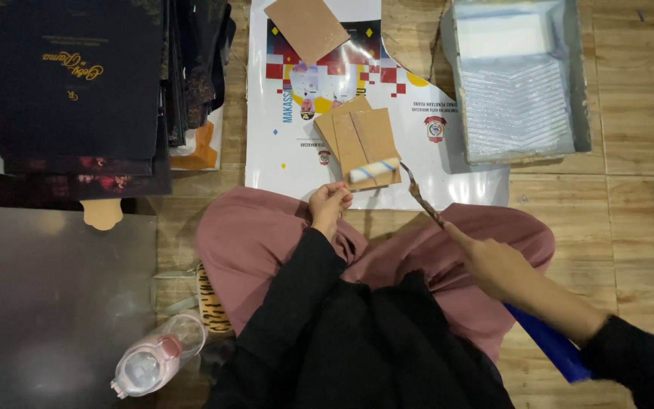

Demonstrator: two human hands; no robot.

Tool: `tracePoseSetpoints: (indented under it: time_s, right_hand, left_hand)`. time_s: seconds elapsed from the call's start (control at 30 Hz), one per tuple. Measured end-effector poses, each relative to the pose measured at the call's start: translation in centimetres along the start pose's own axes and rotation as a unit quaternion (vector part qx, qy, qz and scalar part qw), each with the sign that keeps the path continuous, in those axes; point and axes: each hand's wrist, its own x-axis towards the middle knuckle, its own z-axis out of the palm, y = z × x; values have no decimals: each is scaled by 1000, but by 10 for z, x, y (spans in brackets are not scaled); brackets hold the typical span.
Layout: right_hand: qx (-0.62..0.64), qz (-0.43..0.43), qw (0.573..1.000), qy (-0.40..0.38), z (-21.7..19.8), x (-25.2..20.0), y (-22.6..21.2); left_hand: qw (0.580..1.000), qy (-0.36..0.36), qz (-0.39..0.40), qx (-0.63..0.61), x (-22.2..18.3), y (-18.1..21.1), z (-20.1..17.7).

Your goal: Applying white paint to small cardboard rectangles using a hand-held roller on a production floor.

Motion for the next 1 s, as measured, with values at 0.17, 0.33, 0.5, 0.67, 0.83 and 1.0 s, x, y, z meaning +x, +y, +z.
tracePoseSetpoints:
  time_s: [0.17,0.33,0.5,0.67,0.83,1.0]
  right_hand:
    - [16,-42,998,52,-15,50,-16]
    - [28,-75,990,113,14,131,0]
    - [0,-52,997,60,-21,42,-27]
    - [-17,-24,999,11,1,11,-4]
    - [-14,-34,999,17,9,49,3]
    - [-10,-76,990,117,-22,89,-26]
  left_hand:
    - [1000,2,-8,-22,-3,-7,7]
    - [998,18,-10,-54,-3,-19,18]
    - [998,14,-21,-61,-11,-13,17]
    - [996,4,-28,-81,-5,-21,16]
    - [996,-2,-34,-82,-3,-24,14]
    - [996,-9,-27,-84,-10,-15,14]
